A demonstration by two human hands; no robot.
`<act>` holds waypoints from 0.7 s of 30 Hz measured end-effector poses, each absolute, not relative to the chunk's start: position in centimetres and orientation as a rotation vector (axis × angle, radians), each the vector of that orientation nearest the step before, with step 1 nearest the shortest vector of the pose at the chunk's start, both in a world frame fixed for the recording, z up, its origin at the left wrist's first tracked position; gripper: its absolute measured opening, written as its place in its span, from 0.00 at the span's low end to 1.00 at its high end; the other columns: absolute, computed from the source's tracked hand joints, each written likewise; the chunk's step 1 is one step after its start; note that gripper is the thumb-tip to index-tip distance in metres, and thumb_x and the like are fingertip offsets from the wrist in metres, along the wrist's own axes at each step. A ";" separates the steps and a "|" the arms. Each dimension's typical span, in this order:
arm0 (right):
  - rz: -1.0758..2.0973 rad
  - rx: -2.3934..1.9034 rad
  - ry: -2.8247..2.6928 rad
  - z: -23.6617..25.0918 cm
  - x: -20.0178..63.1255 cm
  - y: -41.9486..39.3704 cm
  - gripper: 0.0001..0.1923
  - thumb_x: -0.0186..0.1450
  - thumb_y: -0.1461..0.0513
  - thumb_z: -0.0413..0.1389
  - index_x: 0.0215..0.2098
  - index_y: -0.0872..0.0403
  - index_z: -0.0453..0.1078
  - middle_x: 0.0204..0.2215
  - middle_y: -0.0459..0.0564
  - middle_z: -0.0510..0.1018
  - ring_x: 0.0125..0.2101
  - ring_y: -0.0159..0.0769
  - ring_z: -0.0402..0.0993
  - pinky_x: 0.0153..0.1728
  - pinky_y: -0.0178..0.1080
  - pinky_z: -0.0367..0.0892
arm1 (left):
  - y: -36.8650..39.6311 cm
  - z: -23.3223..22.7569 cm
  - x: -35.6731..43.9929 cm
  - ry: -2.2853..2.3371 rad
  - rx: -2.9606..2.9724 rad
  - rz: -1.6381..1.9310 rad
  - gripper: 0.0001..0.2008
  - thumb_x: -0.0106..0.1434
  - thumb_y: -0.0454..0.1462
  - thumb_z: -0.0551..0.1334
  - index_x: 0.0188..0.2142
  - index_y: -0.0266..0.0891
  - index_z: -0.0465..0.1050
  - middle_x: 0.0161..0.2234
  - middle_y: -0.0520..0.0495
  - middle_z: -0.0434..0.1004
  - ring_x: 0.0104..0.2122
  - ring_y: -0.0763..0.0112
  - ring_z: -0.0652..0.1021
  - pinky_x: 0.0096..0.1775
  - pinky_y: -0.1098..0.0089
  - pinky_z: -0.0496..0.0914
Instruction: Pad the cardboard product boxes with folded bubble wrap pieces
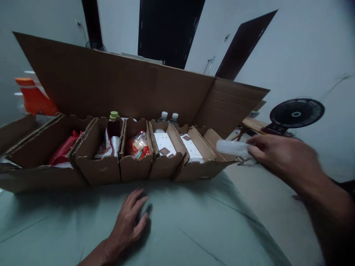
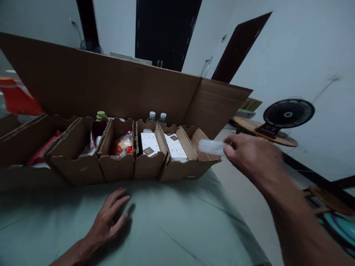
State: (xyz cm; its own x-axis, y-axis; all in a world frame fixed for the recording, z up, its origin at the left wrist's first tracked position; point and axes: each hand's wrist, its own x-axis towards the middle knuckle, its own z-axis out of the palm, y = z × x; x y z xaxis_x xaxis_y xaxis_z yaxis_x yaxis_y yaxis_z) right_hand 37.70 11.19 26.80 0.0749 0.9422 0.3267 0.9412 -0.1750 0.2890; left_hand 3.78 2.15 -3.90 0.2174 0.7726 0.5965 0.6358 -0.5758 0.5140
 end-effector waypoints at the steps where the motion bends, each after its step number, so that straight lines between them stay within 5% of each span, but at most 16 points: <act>1: 0.760 2.301 2.168 26.8 37.0 8.9 0.13 0.64 0.57 0.53 0.40 0.49 0.78 0.39 0.54 0.83 0.35 0.49 0.78 0.28 0.42 0.63 | 1.7 -3.1 3.7 1.347 2.299 1.356 0.25 0.64 0.33 0.59 0.61 0.43 0.64 0.62 0.35 0.67 0.61 0.50 0.69 0.56 0.47 0.70; 5: 0.278 1.744 3.037 21.8 30.3 1.4 0.09 0.64 0.60 0.54 0.37 0.47 0.78 0.32 0.50 0.83 0.30 0.40 0.77 0.32 0.40 0.68 | -1.2 1.0 4.1 1.159 2.250 1.470 0.38 0.64 0.42 0.63 0.69 0.41 0.49 0.68 0.31 0.54 0.67 0.46 0.60 0.61 0.45 0.63; 7: -0.027 1.496 3.097 18.6 26.4 -0.3 0.10 0.63 0.65 0.54 0.34 0.48 0.77 0.29 0.47 0.81 0.30 0.38 0.76 0.35 0.40 0.66 | -2.6 2.3 4.4 1.039 2.261 1.395 0.39 0.62 0.45 0.65 0.69 0.43 0.53 0.65 0.33 0.63 0.64 0.47 0.65 0.62 0.46 0.63; 10: -0.379 1.382 3.081 16.7 24.1 0.5 0.10 0.66 0.63 0.55 0.43 0.48 0.77 0.35 0.46 0.83 0.34 0.36 0.77 0.41 0.40 0.67 | -2.8 2.4 4.0 1.053 2.087 1.071 0.24 0.63 0.40 0.63 0.59 0.45 0.69 0.49 0.43 0.80 0.50 0.56 0.78 0.55 0.57 0.71; 14: -0.238 1.965 2.898 19.6 28.1 6.7 0.16 0.68 0.56 0.52 0.50 0.50 0.76 0.45 0.49 0.83 0.42 0.39 0.79 0.44 0.39 0.69 | -0.6 0.3 2.1 1.209 1.761 0.749 0.14 0.62 0.39 0.60 0.46 0.39 0.78 0.41 0.45 0.82 0.39 0.62 0.81 0.42 0.67 0.75; 21: -0.075 1.875 2.314 21.1 32.1 16.3 0.15 0.64 0.61 0.51 0.38 0.51 0.81 0.37 0.51 0.84 0.38 0.43 0.79 0.34 0.37 0.66 | 0.3 -1.8 0.8 1.469 1.865 1.150 0.20 0.64 0.39 0.57 0.55 0.40 0.72 0.53 0.37 0.74 0.53 0.55 0.75 0.54 0.52 0.70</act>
State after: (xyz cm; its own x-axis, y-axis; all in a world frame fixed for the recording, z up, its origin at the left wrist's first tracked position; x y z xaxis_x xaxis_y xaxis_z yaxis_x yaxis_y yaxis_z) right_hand 32.10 16.30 21.07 -0.1996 0.9672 -0.1573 0.9753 0.2115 0.0629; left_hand 0.79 0.32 -1.83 0.0621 0.9489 0.3095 0.5279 -0.2943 0.7966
